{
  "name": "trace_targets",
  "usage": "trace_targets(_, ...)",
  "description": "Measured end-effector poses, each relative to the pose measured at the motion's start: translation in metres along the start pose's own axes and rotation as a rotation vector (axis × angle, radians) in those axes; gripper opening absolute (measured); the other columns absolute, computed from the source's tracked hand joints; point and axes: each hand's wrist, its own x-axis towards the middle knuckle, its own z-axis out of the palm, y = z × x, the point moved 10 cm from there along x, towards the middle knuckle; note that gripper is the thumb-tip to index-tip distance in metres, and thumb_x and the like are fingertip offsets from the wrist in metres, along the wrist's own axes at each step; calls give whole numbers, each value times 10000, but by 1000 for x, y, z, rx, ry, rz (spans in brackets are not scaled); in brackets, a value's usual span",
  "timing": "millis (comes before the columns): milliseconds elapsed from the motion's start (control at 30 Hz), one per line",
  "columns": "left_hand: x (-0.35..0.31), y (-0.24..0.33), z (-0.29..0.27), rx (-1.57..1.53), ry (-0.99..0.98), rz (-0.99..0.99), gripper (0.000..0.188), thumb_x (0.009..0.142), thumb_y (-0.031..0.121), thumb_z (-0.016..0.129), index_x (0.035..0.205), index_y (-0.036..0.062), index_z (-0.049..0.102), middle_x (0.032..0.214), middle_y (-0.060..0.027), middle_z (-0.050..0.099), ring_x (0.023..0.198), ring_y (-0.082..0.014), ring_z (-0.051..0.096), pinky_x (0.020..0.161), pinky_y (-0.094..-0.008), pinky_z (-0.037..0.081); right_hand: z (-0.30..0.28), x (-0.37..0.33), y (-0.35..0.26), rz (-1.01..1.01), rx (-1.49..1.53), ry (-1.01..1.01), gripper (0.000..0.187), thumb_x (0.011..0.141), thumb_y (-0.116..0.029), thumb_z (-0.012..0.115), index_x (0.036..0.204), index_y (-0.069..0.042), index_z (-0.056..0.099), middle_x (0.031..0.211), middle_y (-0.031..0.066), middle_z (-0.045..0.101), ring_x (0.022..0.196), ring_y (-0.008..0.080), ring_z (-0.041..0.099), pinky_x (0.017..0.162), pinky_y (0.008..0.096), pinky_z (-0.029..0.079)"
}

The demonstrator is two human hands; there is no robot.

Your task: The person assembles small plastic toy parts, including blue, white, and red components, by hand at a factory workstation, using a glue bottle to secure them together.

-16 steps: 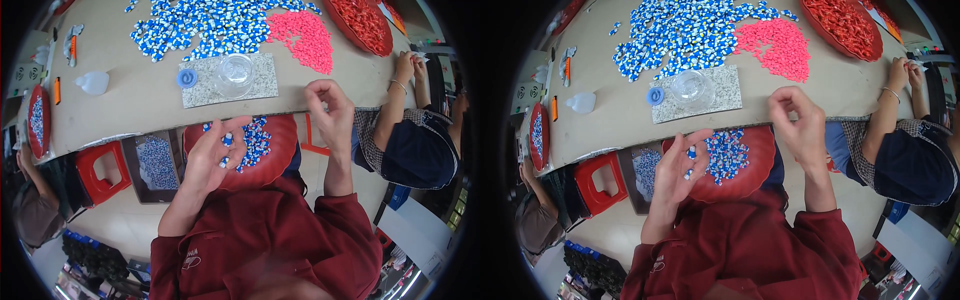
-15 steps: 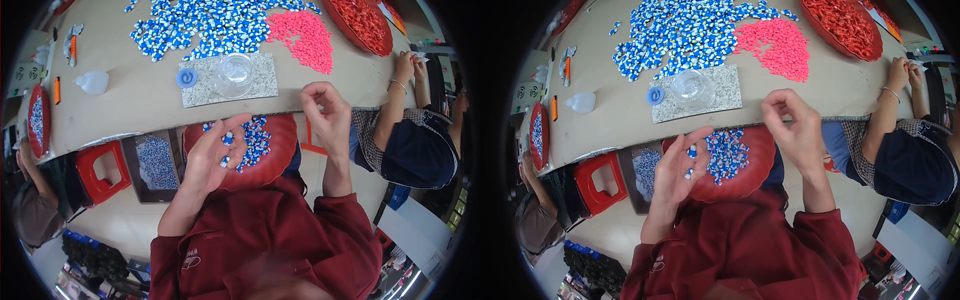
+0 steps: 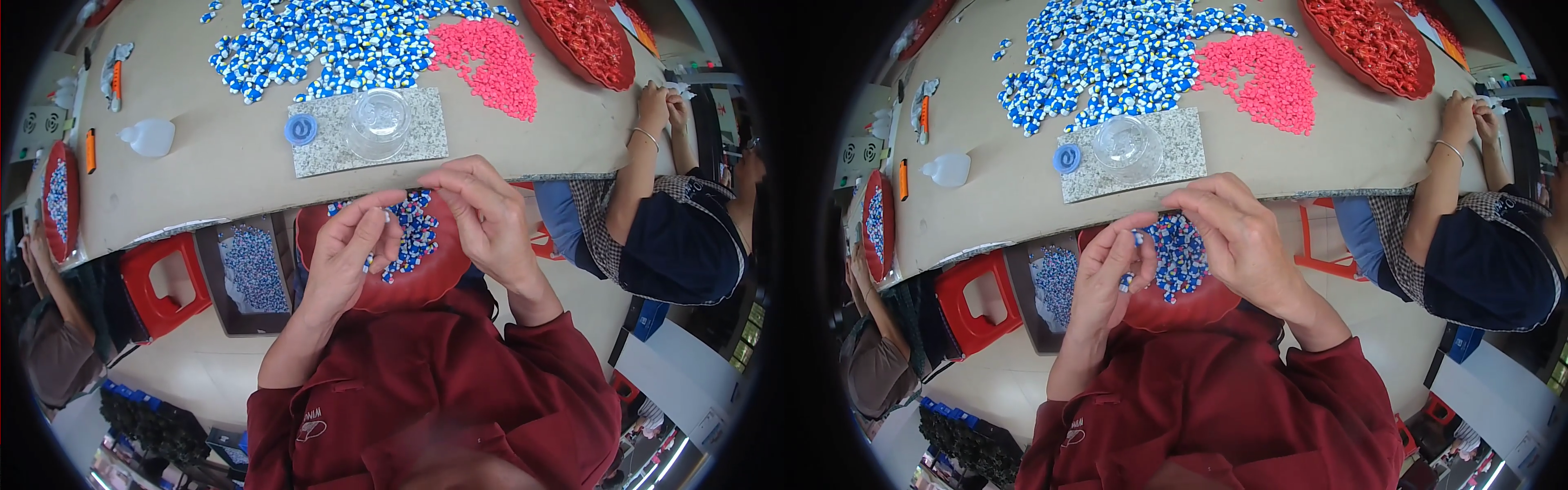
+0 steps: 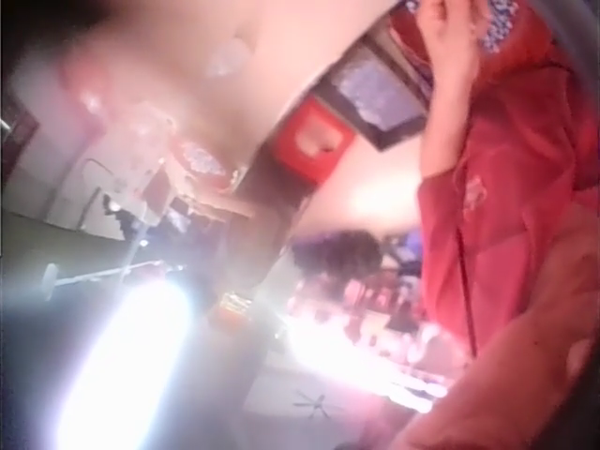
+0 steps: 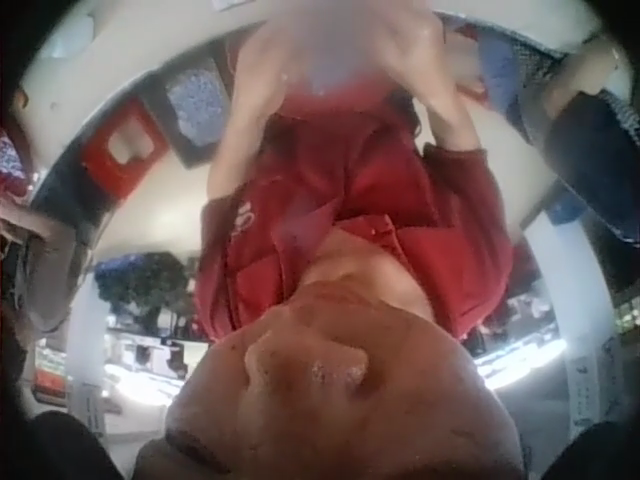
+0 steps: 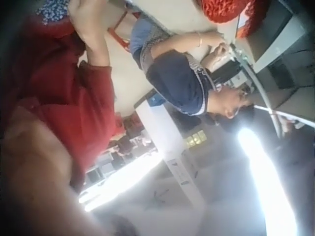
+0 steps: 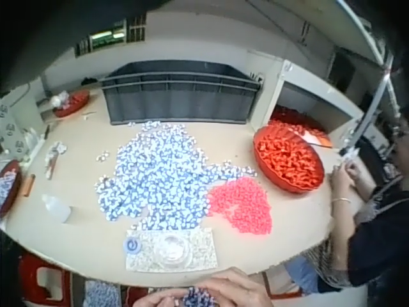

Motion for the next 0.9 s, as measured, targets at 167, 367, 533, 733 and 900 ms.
trace_targets(167,10,8,3,400,103,126,199,950,85,594,1113,-10,658,851,-27,680,616,-21,539,512,-159,408,4,2,-15,-101,-124,-19,273,781,63,613,1046,1,602,906,116,607,808,294,582,713,362,481)
trace_targets(367,18,-1,6,251,65,101,179,929,68,625,1080,-15,672,807,-16,677,595,-19,535,522,-166,422,13,-3,-37,-306,-364,-40,353,710,-21,641,1059,-9,585,920,92,598,787,248,565,698,348,454)
trace_targets(533,17,-3,2,332,39,115,182,935,81,621,1082,-14,670,800,-15,671,592,-22,528,527,-166,420,20,-6,-39,-339,-456,-121,345,728,-71,632,1065,-13,584,897,78,593,775,228,561,672,329,435)
trace_targets(733,16,2,4,344,27,153,159,934,77,621,1057,-7,676,820,-19,663,599,-22,527,526,-175,423,10,-5,-29,-303,-331,-50,340,668,21,657,1005,8,610,874,84,590,757,240,557,660,347,467)
trace_targets(900,14,7,8,503,-8,257,154,940,75,611,1059,-2,671,816,-6,653,615,-19,528,520,-178,412,6,-7,-29,-293,-334,-17,315,624,65,669,934,25,627,889,108,589,765,261,560,664,360,486)
